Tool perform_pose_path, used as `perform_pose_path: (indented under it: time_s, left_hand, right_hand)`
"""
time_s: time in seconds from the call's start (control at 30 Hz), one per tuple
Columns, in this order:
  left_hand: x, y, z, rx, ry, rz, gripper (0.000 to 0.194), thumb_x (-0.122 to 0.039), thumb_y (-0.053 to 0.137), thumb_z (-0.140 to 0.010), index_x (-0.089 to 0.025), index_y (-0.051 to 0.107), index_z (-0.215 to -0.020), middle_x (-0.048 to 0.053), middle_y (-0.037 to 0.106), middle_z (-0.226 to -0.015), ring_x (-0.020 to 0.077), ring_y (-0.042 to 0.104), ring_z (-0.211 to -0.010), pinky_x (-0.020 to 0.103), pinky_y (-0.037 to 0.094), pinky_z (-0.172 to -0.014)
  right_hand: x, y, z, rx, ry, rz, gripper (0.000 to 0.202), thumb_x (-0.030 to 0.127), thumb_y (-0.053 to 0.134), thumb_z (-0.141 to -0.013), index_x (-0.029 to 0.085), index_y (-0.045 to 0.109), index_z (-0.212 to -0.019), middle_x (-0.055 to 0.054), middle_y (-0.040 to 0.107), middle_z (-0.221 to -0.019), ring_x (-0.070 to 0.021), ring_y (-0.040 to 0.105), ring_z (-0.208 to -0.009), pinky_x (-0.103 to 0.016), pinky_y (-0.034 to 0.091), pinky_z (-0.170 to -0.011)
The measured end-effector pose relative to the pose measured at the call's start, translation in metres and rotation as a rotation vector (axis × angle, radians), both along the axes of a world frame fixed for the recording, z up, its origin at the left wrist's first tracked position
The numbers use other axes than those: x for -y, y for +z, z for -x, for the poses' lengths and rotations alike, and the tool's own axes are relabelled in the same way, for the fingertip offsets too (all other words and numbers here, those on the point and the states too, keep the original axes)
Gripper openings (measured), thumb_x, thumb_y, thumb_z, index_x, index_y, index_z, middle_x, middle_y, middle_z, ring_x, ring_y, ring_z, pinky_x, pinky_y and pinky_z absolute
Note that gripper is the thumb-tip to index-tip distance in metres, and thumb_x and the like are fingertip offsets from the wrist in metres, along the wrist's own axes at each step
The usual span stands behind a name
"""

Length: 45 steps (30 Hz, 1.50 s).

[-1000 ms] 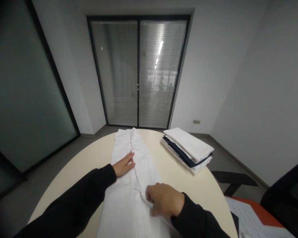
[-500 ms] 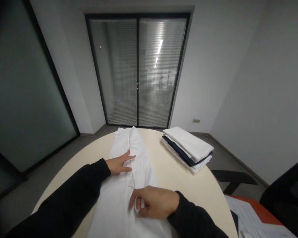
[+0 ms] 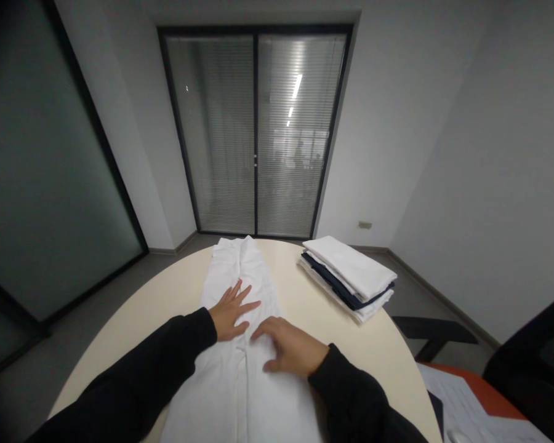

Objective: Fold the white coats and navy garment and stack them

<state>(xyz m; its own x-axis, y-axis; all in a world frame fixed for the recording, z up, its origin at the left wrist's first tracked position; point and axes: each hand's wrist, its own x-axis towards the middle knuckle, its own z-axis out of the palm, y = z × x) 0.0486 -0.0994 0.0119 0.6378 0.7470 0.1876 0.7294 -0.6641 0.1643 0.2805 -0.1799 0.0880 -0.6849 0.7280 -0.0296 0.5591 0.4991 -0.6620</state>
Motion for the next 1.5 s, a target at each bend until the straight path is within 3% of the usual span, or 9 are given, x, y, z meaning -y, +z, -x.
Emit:
perform_pose_path:
  time_s: [0.33,0.47,0.67,0.77,0.9,1.0,1.17,1.3,1.5]
  left_hand:
    - [-0.012,-0.003,0.005,0.216,0.123,-0.025,0.055,-0.045,0.046,-0.092,-0.017,0.045,-0.139,0.015,0.008,-0.159,0.0349,0.018,-0.143,0.05,0.029,-0.111]
    - [-0.02,0.002,0.01,0.172,0.198,0.048,0.054,-0.041,0.047,-0.091,-0.014,0.046,-0.138,0.017,0.031,-0.151,0.0345,0.031,-0.137,0.048,0.029,-0.111]
    - [-0.021,0.009,0.017,0.166,0.012,0.111,0.054,-0.039,0.052,-0.087,-0.02,0.048,-0.137,0.01,0.057,-0.129,0.028,0.049,-0.118,0.042,0.039,-0.104]
    - [-0.017,0.009,0.015,0.183,-0.01,0.087,0.052,-0.039,0.054,-0.086,-0.022,0.05,-0.135,0.01,0.053,-0.134,0.0282,0.048,-0.12,0.043,0.039,-0.102]
    - [-0.011,0.006,0.011,0.137,0.018,-0.009,0.069,-0.034,0.057,-0.084,-0.02,0.032,-0.147,0.012,0.008,-0.16,0.0342,0.014,-0.144,0.052,0.026,-0.111]
    - [-0.01,0.004,0.009,0.081,0.033,0.05,0.069,-0.035,0.049,-0.088,-0.018,0.023,-0.15,0.01,0.018,-0.158,0.0305,0.014,-0.145,0.051,0.019,-0.114]
    - [-0.012,0.003,0.01,0.035,0.069,0.083,0.062,-0.047,0.041,-0.092,-0.017,0.032,-0.146,0.01,0.027,-0.155,0.0283,0.022,-0.143,0.049,0.022,-0.115]
    - [-0.011,0.006,0.013,0.021,-0.008,0.077,0.065,-0.052,0.053,-0.085,-0.022,0.042,-0.141,0.012,0.026,-0.155,0.0313,0.027,-0.141,0.049,0.027,-0.112]
    - [-0.004,0.011,0.01,0.045,-0.062,0.002,0.059,-0.049,0.065,-0.077,-0.025,0.054,-0.13,0.013,0.041,-0.146,0.0341,0.04,-0.131,0.052,0.036,-0.104]
  right_hand:
    - [-0.01,-0.025,-0.001,0.169,0.056,-0.027,0.072,0.033,0.086,-0.052,0.024,0.062,-0.119,-0.005,0.061,-0.106,-0.0238,0.053,-0.098,-0.034,0.043,-0.089]
    - [-0.004,-0.018,0.002,0.178,0.069,-0.032,0.07,0.038,0.085,-0.054,0.026,0.063,-0.118,-0.005,0.062,-0.103,-0.0224,0.055,-0.094,-0.033,0.043,-0.086]
    - [0.004,-0.016,0.005,0.154,0.157,0.21,0.063,0.046,0.083,-0.058,0.027,0.067,-0.116,0.001,0.066,-0.092,-0.0124,0.057,-0.072,-0.023,0.045,-0.069]
    - [0.003,-0.015,0.01,0.084,0.178,0.291,0.045,0.047,0.072,-0.073,0.022,0.07,-0.109,0.001,0.067,-0.082,-0.0105,0.058,-0.066,-0.021,0.045,-0.065]
    - [-0.004,-0.018,0.015,-0.001,-0.011,-0.147,0.041,0.042,0.065,-0.08,0.019,0.066,-0.115,-0.009,0.066,-0.108,-0.0217,0.06,-0.101,-0.033,0.046,-0.091]
    - [-0.01,-0.03,0.014,0.087,-0.041,-0.313,0.072,0.051,0.063,-0.08,0.019,0.044,-0.141,-0.016,0.038,-0.148,-0.0327,0.027,-0.14,-0.049,0.024,-0.113]
    - [-0.012,-0.044,0.011,0.286,-0.061,-0.166,0.086,0.07,0.051,-0.079,0.027,0.028,-0.15,-0.013,0.014,-0.159,-0.0391,0.004,-0.145,-0.059,0.012,-0.113]
    - [-0.012,-0.035,0.01,0.286,-0.035,-0.167,0.094,0.072,0.064,-0.067,0.029,0.036,-0.146,-0.015,0.025,-0.155,-0.0439,0.017,-0.141,-0.06,0.021,-0.109]
    - [-0.038,-0.045,0.007,-0.017,-0.262,-0.307,0.032,0.035,0.052,-0.088,0.02,0.061,-0.115,-0.008,0.066,-0.097,-0.0218,0.059,-0.089,-0.036,0.046,-0.083]
